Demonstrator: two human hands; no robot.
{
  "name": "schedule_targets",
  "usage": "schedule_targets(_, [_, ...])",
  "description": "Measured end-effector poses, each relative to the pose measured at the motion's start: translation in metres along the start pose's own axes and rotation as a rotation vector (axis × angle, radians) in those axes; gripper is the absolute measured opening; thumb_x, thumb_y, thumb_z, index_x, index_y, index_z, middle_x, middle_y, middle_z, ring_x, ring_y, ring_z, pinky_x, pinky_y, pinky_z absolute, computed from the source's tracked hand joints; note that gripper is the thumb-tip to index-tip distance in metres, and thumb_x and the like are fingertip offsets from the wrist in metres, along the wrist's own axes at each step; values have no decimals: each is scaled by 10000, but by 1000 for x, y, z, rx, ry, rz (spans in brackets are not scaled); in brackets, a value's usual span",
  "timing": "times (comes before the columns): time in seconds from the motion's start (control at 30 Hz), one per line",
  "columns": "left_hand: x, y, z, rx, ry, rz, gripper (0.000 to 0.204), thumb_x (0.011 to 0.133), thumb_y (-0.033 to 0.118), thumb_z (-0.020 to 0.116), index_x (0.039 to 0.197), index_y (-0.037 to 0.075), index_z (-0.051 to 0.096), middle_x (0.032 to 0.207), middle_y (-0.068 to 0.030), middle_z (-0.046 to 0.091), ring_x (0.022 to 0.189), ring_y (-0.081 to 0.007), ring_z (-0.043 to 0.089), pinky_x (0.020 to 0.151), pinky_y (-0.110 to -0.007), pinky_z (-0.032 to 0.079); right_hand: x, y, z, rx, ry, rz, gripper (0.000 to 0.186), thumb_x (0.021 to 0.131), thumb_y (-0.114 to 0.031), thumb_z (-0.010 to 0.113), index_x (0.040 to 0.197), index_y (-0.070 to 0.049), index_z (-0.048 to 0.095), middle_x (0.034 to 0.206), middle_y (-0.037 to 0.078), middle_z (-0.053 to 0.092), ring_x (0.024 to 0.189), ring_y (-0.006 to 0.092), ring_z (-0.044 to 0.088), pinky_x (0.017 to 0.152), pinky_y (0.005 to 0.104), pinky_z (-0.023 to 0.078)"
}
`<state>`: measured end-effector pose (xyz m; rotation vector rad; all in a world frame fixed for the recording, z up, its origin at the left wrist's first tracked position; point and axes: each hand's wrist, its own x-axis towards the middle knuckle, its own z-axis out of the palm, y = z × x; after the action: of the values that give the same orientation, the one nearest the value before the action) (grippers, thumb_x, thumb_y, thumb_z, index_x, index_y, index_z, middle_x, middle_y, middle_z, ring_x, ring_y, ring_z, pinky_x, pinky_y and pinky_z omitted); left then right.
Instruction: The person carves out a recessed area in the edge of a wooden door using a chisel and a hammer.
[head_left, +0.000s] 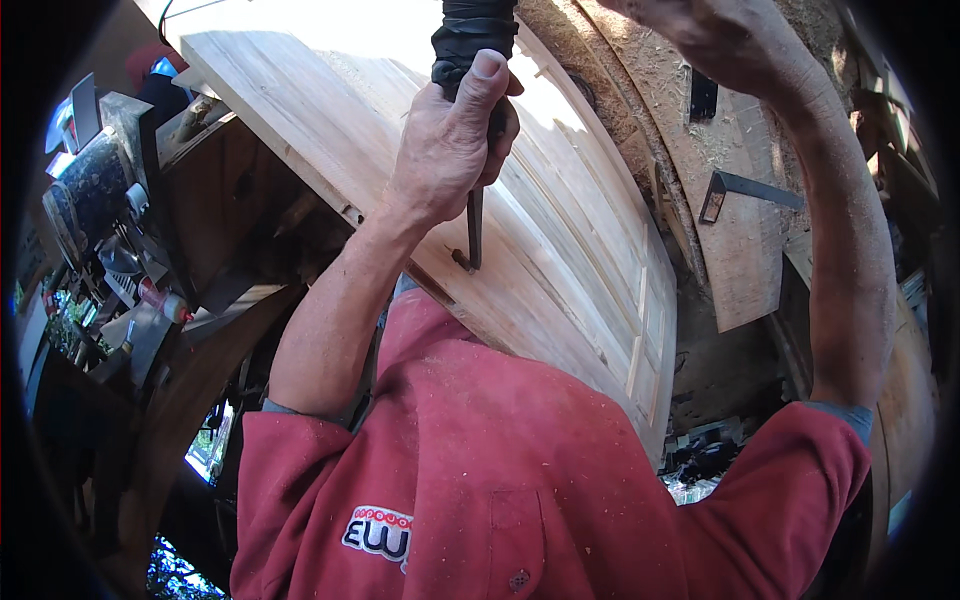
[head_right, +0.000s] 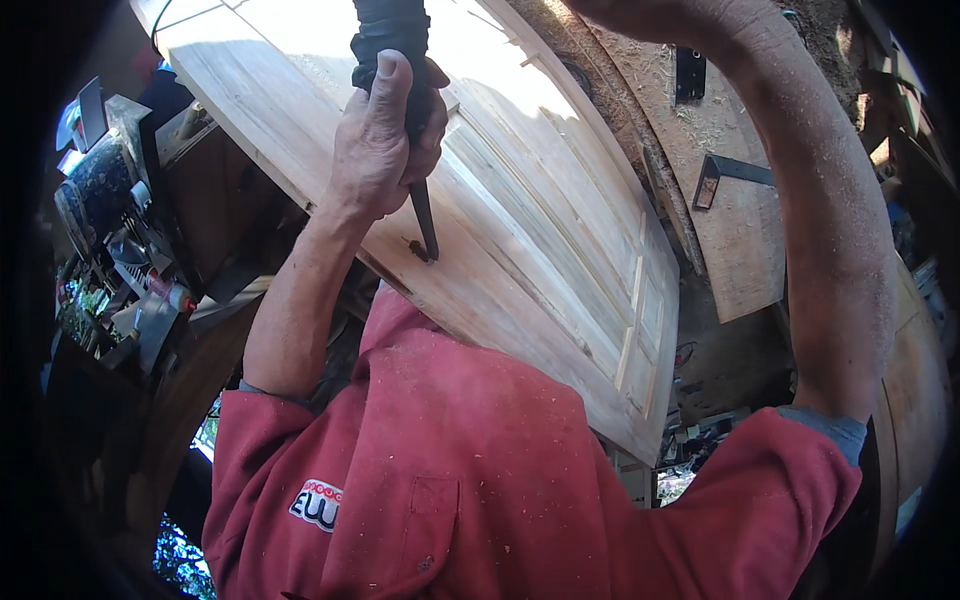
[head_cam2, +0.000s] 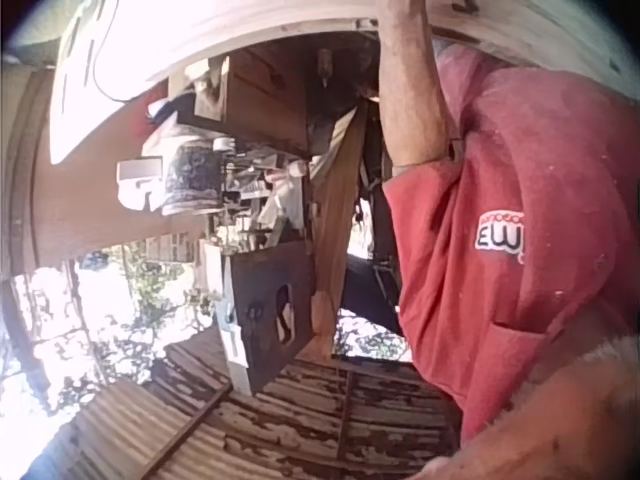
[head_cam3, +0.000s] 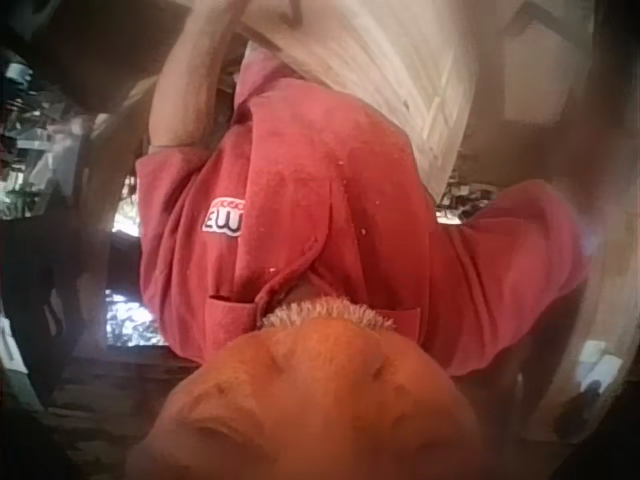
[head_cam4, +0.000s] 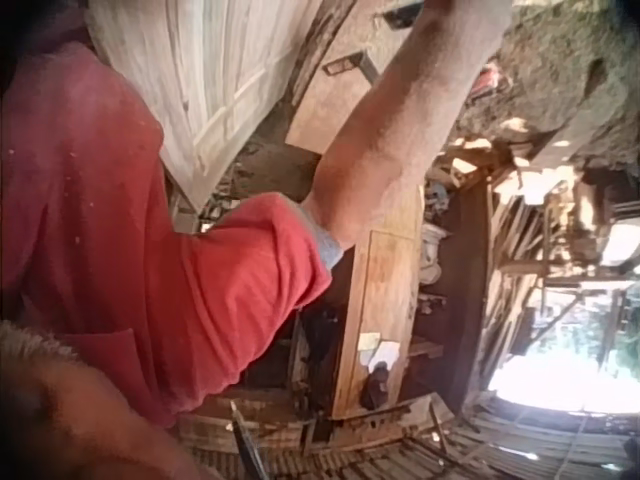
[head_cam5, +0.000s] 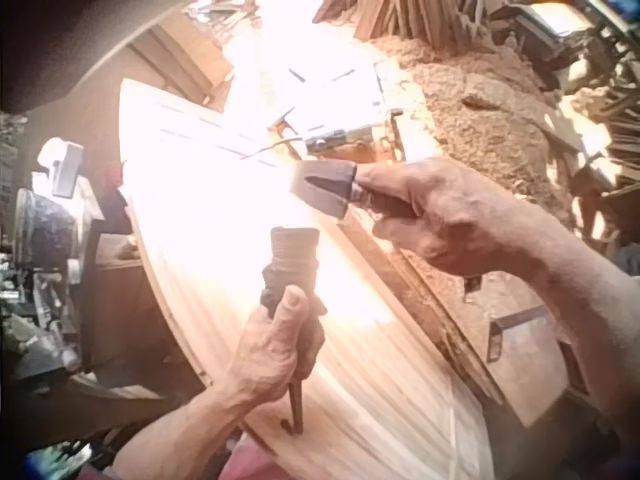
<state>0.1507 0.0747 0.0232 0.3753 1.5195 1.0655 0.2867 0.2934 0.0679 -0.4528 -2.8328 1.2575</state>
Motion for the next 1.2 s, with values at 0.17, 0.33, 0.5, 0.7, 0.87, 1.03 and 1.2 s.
schedule_targets(0.17, [1,0,5,-17,-27,-94,699,930,714,505,1091,34,518,598,-5,464,390,-61,317,362,-232,216,3,6,29,166,232,132,384,946,-98,597,1326,-45,585,819,96,633,782,176,628,743,342,536])
schedule_targets(0.33, [9,-8,9,-75,-64,-151,713,917,727,516,1078,32,524,597,-6,465,387,-55,316,360,-229,210,1,20,-4,114,51,416,313,977,-130,584,1280,-52,598,815,59,636,677,115,567,597,287,506])
schedule_targets(0.5, [11,-13,8,-19,-62,-228,714,919,739,496,1062,41,540,595,12,456,388,-42,303,359,-213,223,-9,36,19,76,-87,232,237,970,-161,618,1160,-20,602,789,50,579,721,155,571,658,332,509])
schedule_targets(0.7, [29,-21,22,-39,-228,-296,692,929,723,500,1017,39,552,580,24,448,392,-29,300,353,-200,220,-23,47,32,109,60,278,347,955,-94,587,1299,-50,569,748,54,538,691,155,552,626,308,481])
schedule_targets(0.87, [36,-30,19,-56,-276,-354,699,944,737,443,1049,55,556,596,38,429,413,-20,274,356,-190,202,-38,46,10,366,55,591,477,916,-61,574,1393,-81,560,774,67,535,755,195,553,703,340,469])
schedule_targets(1.03, [33,-33,22,-120,-276,-405,678,948,719,457,1022,52,556,584,34,437,397,-27,275,358,-194,202,-56,64,42,50,-48,306,288,928,-133,625,1182,-1,585,809,73,577,816,201,577,777,364,479])
schedule_targets(1.2, [44,-27,33,-63,-367,-402,693,959,729,408,1048,58,556,586,45,412,414,-18,279,353,-183,202,-59,60,0,882,-40,446,247,930,-138,656,1127,-9,583,810,23,544,766,151,547,668,302,448])
